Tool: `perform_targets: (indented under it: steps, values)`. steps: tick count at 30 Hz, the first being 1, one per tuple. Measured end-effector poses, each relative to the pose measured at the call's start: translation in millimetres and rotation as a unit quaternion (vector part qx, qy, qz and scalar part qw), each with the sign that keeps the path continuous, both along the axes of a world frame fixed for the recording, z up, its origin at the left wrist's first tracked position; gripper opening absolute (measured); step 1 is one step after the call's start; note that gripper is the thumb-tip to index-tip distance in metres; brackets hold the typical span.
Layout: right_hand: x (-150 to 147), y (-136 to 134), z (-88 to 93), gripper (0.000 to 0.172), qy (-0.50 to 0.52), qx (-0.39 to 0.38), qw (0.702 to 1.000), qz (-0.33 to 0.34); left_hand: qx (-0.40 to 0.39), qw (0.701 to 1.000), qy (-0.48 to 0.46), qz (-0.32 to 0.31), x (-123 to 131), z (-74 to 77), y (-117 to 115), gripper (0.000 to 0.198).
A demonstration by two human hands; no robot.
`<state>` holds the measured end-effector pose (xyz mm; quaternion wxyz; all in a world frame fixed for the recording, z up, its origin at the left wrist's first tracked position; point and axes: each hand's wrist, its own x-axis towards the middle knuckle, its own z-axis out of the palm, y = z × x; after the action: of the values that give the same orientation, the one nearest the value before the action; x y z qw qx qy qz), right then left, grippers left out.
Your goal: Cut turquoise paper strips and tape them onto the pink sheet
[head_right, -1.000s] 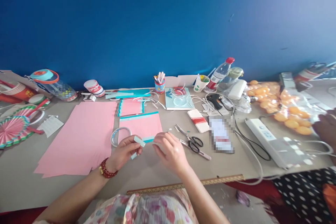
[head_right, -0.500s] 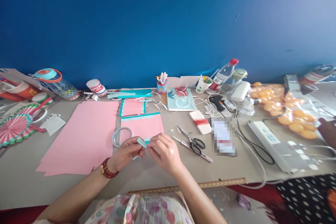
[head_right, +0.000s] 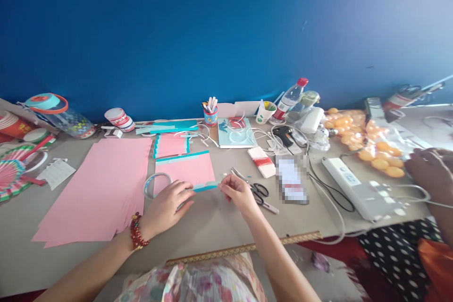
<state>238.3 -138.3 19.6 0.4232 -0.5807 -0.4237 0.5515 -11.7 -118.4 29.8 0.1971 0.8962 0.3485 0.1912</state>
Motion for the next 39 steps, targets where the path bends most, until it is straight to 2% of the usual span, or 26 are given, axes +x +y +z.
perform_targets:
  steps: [4,8,11,19,39]
  values:
    - [-4,8,-5.9,0.021,-0.086,0.037,0.996,0.002,0.034,0.997,0.061,-0.023,3,0.0,4,0.018]
    - [-9,16,-13.1,0.014,-0.176,0.106,0.979,0.002,0.038,0.997,0.058,-0.031,12,-3.6,11,0.02]
    - [-13,17,-15.7,0.01,-0.213,0.118,0.97,0.009,0.036,0.997,0.057,-0.03,18,-10.8,13,0.019]
    - [-17,17,-18.2,0.008,-0.235,0.085,0.968,0.009,0.026,0.999,0.029,-0.027,16,-27.4,15,0.023]
    - [-22,19,-16.2,0.01,-0.309,0.103,0.945,0.016,0.02,0.999,0.031,-0.028,17,-25.5,17,0.029]
